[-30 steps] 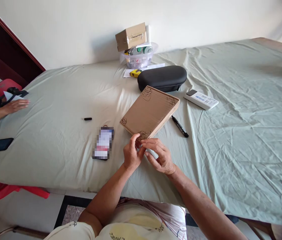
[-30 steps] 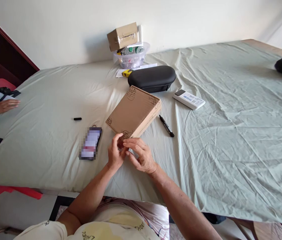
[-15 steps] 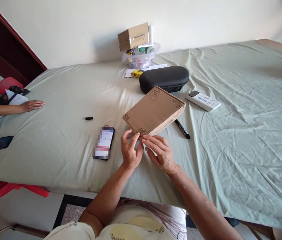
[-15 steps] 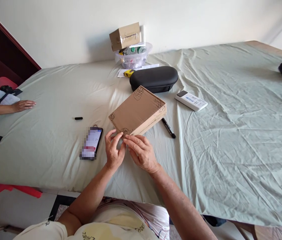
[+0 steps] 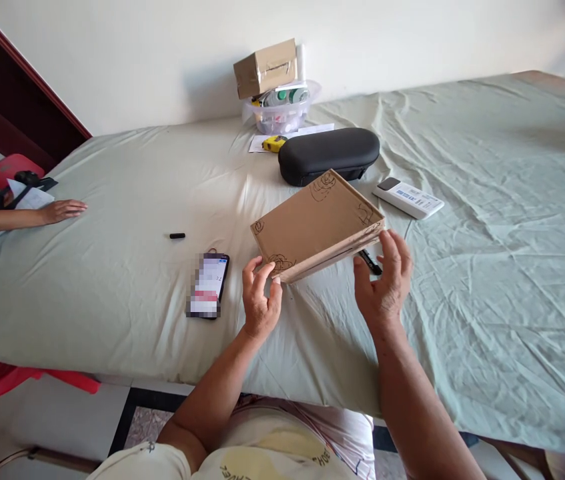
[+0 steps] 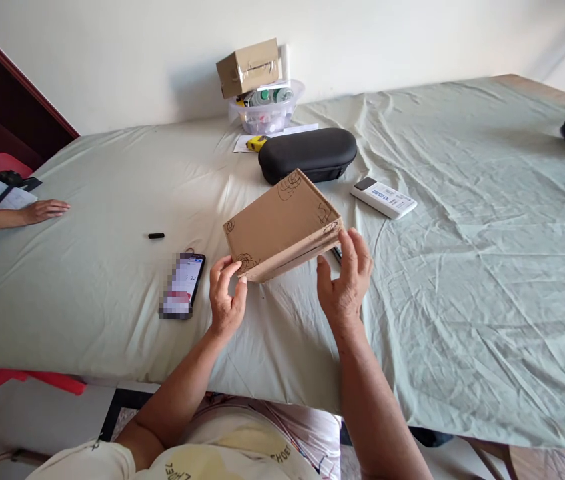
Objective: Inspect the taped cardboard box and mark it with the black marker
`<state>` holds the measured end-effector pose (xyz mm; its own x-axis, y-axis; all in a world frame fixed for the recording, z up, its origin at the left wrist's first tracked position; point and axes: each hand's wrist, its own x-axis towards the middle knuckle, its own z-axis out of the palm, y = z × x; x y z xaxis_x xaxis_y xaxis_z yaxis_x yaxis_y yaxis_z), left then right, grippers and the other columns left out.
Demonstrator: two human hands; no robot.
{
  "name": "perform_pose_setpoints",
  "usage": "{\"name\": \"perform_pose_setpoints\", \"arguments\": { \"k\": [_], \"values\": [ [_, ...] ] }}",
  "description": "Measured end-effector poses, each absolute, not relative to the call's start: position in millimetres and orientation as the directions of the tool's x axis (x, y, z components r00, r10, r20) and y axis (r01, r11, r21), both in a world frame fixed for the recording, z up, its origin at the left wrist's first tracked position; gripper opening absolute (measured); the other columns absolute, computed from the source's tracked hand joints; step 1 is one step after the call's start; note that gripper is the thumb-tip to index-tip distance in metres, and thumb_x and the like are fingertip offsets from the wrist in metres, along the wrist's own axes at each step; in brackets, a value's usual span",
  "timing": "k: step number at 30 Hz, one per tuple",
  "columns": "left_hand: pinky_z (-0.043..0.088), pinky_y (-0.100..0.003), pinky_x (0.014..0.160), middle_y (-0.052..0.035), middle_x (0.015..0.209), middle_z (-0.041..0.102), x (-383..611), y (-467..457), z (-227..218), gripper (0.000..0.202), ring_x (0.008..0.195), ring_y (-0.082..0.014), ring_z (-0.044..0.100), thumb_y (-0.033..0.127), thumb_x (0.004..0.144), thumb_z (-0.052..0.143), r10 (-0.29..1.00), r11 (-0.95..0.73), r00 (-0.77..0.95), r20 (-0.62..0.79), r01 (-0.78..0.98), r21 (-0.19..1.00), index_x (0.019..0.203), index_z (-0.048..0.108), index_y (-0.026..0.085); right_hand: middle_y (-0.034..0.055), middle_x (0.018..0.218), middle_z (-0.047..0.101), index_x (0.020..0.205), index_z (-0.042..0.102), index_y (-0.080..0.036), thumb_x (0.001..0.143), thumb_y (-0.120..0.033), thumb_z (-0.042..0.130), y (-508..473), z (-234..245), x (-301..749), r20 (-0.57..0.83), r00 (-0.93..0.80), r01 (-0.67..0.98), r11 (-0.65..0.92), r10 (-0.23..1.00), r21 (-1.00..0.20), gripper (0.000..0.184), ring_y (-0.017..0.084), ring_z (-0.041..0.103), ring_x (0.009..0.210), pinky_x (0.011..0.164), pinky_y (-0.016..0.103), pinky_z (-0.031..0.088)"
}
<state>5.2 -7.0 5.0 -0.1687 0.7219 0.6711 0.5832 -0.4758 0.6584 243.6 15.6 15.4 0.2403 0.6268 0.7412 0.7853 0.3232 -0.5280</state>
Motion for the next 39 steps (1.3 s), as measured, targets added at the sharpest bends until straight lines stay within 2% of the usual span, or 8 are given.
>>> {"name": "perform_pose_setpoints", "arguments": {
  "k": [7,11,15,18,22,27,33,39],
  "values": [
    [0.064,-0.037,0.096,-0.0133,0.127,0.067,6.8,-8.5,3.0,0.029,0.116,-0.0213,0.07,0.038,0.107,0.051,0.798,-0.422,-0.209,0.565,0.476,0.772,0.126,0.065,0.023,0.0154,0.152,0.064,0.158,0.051,-0.028,0.095,-0.032,0.068,21.2,7.5,249.3,0.656,0.345,0.734,0.243,0.671,-0.634,0.066,0.036,0.061,0.142,0.113,0.067,0.055],
    [0.066,-0.034,0.091,-0.0134,0.127,0.071,6.8,-7.9,2.8,0.038,0.113,-0.0205,0.073,0.049,0.107,0.049,0.88,-0.321,-0.249,0.405,0.32,0.892,0.131,0.062,0.023,0.015,0.142,0.071,0.146,0.06,-0.025,0.093,-0.036,0.066,22.8,8.6,246.0,0.493,0.448,0.611,0.147,0.746,-0.778,0.055,0.033,0.069,0.13,0.108,0.063,0.057],
    [0.065,-0.039,0.102,-0.0131,0.129,0.072,4.9,-2.3,2.1,0.056,0.118,-0.0207,0.075,0.06,0.101,0.059,0.93,-0.268,-0.249,0.269,0.037,0.963,0.144,0.048,0.025,0.0136,0.115,0.08,0.139,0.061,-0.022,0.091,-0.048,0.065,23.6,6.8,242.7,0.331,0.478,0.518,0.043,0.814,-0.854,0.055,0.029,0.077,0.102,0.083,0.048,0.063],
    [0.059,-0.044,0.116,-0.0167,0.142,0.067,2.5,2.7,-1.6,0.064,0.135,-0.0245,0.07,0.061,0.096,0.068,0.938,-0.267,-0.246,0.245,-0.06,0.962,0.144,0.046,0.025,0.0124,0.112,0.08,0.129,0.066,-0.023,0.089,-0.055,0.067,24.0,1.9,242.6,0.344,0.446,0.576,0.029,0.827,-0.817,0.051,0.027,0.075,0.096,0.079,0.045,0.061],
    [0.051,-0.049,0.125,-0.0182,0.155,0.06,0.2,4.2,-7.3,0.056,0.147,-0.0275,0.062,0.053,0.1,0.065,0.953,-0.202,-0.23,0.198,0.005,0.979,0.145,0.05,0.024,0.0078,0.098,0.08,0.119,0.067,-0.023,0.088,-0.061,0.067,25.6,-3.9,242.2,0.334,0.404,0.571,0.051,0.852,-0.82,0.049,0.023,0.074,0.083,0.074,0.041,0.06],
    [0.048,-0.05,0.127,-0.0142,0.171,0.045,0.9,-0.5,-3.1,0.076,0.157,-0.0257,0.05,0.04,0.102,0.063,0.951,-0.201,-0.208,0.228,0.141,0.969,0.168,0.025,0.035,0.0041,0.086,0.077,0.114,0.068,-0.023,0.085,-0.073,0.068,24.6,-0.7,235.4,0.386,0.424,0.545,0.11,0.819,-0.831,0.058,0.019,0.07,0.073,0.071,0.037,0.057],
    [0.057,-0.048,0.112,-0.0175,0.152,0.059,4.3,-5.6,6.9,0.09,0.139,-0.0294,0.063,0.054,0.094,0.072,0.863,-0.282,-0.322,0.389,0.332,0.9,0.168,0.025,0.029,0.0012,0.083,0.067,0.11,0.066,-0.023,0.085,-0.077,0.07,13.7,8.8,226.3,0.577,0.441,0.619,0.233,0.688,-0.75,0.059,0.018,0.064,0.074,0.077,0.038,0.055],
    [0.05,-0.053,0.119,-0.021,0.15,0.057,4.7,-6.6,4.1,0.09,0.14,-0.0338,0.06,0.065,0.087,0.078,0.779,-0.312,-0.374,0.503,0.465,0.829,0.157,0.042,0.022,0.006,0.095,0.063,0.101,0.063,-0.025,0.088,-0.066,0.073,5.2,13.6,219.4,0.744,0.389,0.719,0.326,0.544,-0.614,0.044,0.024,0.062,0.092,0.088,0.046,0.054]
  ]
}}
